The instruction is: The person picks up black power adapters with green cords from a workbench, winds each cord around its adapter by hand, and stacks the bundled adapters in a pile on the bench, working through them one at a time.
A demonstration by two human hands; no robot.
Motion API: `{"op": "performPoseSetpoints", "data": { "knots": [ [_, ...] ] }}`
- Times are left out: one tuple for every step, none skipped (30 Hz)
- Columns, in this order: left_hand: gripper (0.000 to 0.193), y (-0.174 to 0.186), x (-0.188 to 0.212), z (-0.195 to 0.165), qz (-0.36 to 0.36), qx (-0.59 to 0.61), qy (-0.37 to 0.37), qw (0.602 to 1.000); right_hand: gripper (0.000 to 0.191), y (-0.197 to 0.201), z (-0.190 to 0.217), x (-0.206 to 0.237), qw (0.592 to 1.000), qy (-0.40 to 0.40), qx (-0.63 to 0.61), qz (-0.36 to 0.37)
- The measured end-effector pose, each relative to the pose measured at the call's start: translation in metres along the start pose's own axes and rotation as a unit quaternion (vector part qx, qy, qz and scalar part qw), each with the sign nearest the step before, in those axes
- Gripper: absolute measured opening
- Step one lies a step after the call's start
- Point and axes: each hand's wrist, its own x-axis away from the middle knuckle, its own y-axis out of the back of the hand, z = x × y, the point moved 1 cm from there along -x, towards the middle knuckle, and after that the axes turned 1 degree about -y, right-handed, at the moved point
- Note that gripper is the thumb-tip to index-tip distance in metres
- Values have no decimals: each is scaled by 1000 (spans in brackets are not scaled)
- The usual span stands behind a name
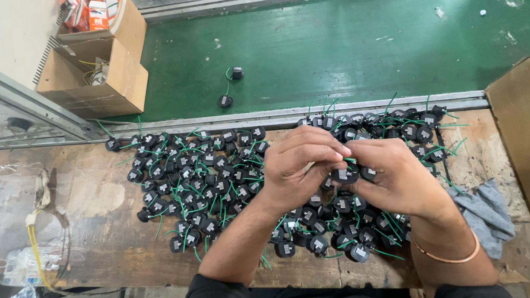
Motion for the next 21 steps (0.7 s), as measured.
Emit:
{"op": "performPoseSetpoints", "data": {
  "knots": [
    [25,1,0,2,4,4,-1,1000,34,2,2,0,1000,-8,-4,-4],
    [28,3,0,5,-4,-6,18,1000,32,5,4,2,1000,-2,-22,-21],
    [32,6,1,8,-12,-15,38,999,32,9,6,4,998,5,-40,-37],
    [35,7,3,13,-20,-24,58,998,31,12,7,5,997,12,-59,-53],
    [33,5,3,21,1,-38,91,995,33,16,8,7,995,20,-62,-80],
    [31,1,3,32,22,-52,124,991,36,19,8,9,992,29,-64,-106],
    [30,-3,6,43,43,-66,156,985,38,22,9,10,988,37,-67,-133],
    [36,-10,12,51,108,-142,186,966,40,24,9,12,986,30,-62,-154],
    [42,-19,19,60,170,-217,214,937,43,25,9,13,983,22,-57,-176],
    [49,-28,28,69,231,-289,241,897,45,25,9,14,979,14,-53,-196],
    [54,-38,36,78,293,-294,241,877,50,25,9,15,979,-2,-54,-198],
    [59,-48,44,88,354,-298,239,854,55,24,9,15,978,-19,-55,-200],
    [64,-55,51,96,412,-302,237,826,60,23,8,15,977,-34,-56,-202],
    [55,-59,58,103,432,-311,239,812,63,22,9,13,979,-14,-53,-197],
    [46,-62,64,108,452,-320,239,797,65,22,9,11,980,6,-50,-195],
    [37,-63,68,113,474,-329,239,781,68,21,10,10,980,25,-46,-193],
    [32,-64,72,117,477,-325,228,784,68,22,11,9,979,24,-52,-195],
    [27,-65,74,119,479,-321,219,787,67,22,12,8,979,22,-59,-196],
    [22,-65,75,120,481,-317,210,790,67,23,13,7,978,21,-65,-197],
    [28,-66,76,120,479,-278,219,803,63,23,14,6,979,20,-30,-199],
    [34,-67,76,120,475,-239,229,815,58,24,15,6,979,19,4,-201]
  ]
}}
